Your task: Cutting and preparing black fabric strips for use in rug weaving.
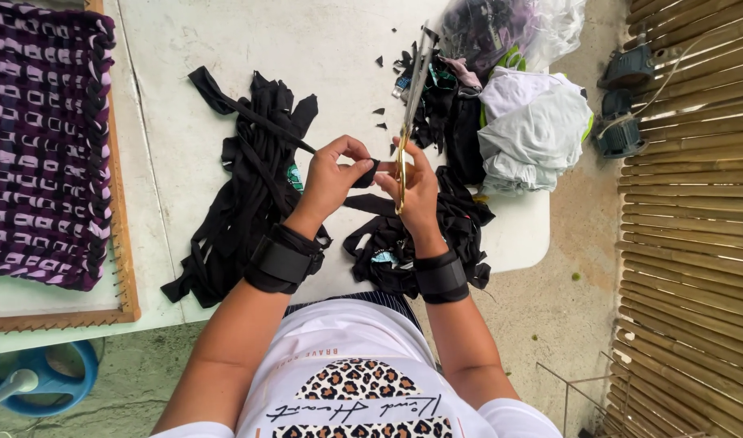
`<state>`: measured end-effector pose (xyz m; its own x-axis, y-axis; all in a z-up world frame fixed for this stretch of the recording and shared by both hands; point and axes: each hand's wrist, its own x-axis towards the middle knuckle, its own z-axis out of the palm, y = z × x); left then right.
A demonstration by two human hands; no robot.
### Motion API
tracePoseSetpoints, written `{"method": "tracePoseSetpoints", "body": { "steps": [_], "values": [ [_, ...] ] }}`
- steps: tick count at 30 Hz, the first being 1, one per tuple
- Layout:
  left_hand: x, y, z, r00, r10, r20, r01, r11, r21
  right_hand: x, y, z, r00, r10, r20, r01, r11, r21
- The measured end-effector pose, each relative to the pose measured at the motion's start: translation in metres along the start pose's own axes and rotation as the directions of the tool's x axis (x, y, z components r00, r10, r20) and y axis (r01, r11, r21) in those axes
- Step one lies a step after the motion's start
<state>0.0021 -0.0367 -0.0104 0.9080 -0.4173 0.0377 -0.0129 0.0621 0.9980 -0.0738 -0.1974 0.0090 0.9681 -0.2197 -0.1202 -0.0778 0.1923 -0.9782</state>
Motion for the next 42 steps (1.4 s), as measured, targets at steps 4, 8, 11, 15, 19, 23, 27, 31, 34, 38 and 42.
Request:
{"method": "tracePoseSetpoints", "body": {
  "steps": [4, 8, 11, 15, 19, 23, 27, 31, 34, 38, 42],
  "values": [
    [-0.005, 0.018, -0.001, 0.989, -0.144, 0.018, 0.145, 0.977, -0.154, 0.014, 0.018, 0.004, 0.998, -0.052, -0.027, 0.053, 0.998, 0.045],
    [-0.010, 0.028, -0.004, 0.991, 0.068, -0.117, -0.039, 0.971, 0.235, 0.019, 0.023, 0.011, 0.992, -0.084, -0.096, 0.088, 0.995, 0.039],
    [-0.012, 0.026, -0.006, 0.993, 0.076, -0.091, -0.050, 0.965, 0.258, 0.018, 0.015, 0.022, 0.995, -0.048, -0.088, 0.052, 0.997, 0.050],
    [-0.013, 0.015, -0.010, 0.992, -0.089, -0.093, 0.097, 0.992, 0.086, 0.015, 0.015, 0.022, 0.991, -0.089, -0.097, 0.086, 0.996, -0.033],
    [-0.017, 0.015, -0.017, 0.988, -0.129, -0.081, 0.135, 0.988, 0.074, 0.015, 0.010, 0.023, 0.990, -0.118, -0.074, 0.117, 0.993, -0.015],
    [-0.019, 0.009, -0.020, 0.989, -0.147, 0.010, 0.147, 0.989, -0.005, 0.013, 0.006, 0.022, 0.999, -0.038, 0.026, 0.039, 0.999, -0.021],
    [-0.021, 0.007, -0.029, 0.980, -0.186, 0.068, 0.192, 0.976, -0.102, 0.015, -0.002, 0.027, 0.997, 0.068, 0.021, -0.067, 0.997, -0.033],
    [-0.021, 0.007, -0.036, 0.969, -0.215, 0.122, 0.223, 0.973, -0.064, 0.020, 0.010, 0.025, 0.997, 0.079, -0.021, -0.078, 0.996, 0.052],
    [-0.022, 0.007, -0.036, 0.965, -0.232, 0.123, 0.225, 0.972, 0.067, 0.020, 0.012, 0.025, 0.997, 0.062, -0.050, -0.061, 0.998, 0.021],
    [-0.020, -0.010, -0.035, 0.971, -0.212, 0.115, 0.210, 0.977, 0.030, 0.019, 0.010, 0.028, 0.999, 0.042, -0.017, -0.042, 0.999, -0.001],
    [-0.011, -0.024, -0.042, 0.988, -0.156, -0.019, 0.153, 0.981, -0.122, 0.003, 0.015, 0.008, 0.991, 0.028, 0.130, -0.023, 0.999, -0.039]
  ]
}}
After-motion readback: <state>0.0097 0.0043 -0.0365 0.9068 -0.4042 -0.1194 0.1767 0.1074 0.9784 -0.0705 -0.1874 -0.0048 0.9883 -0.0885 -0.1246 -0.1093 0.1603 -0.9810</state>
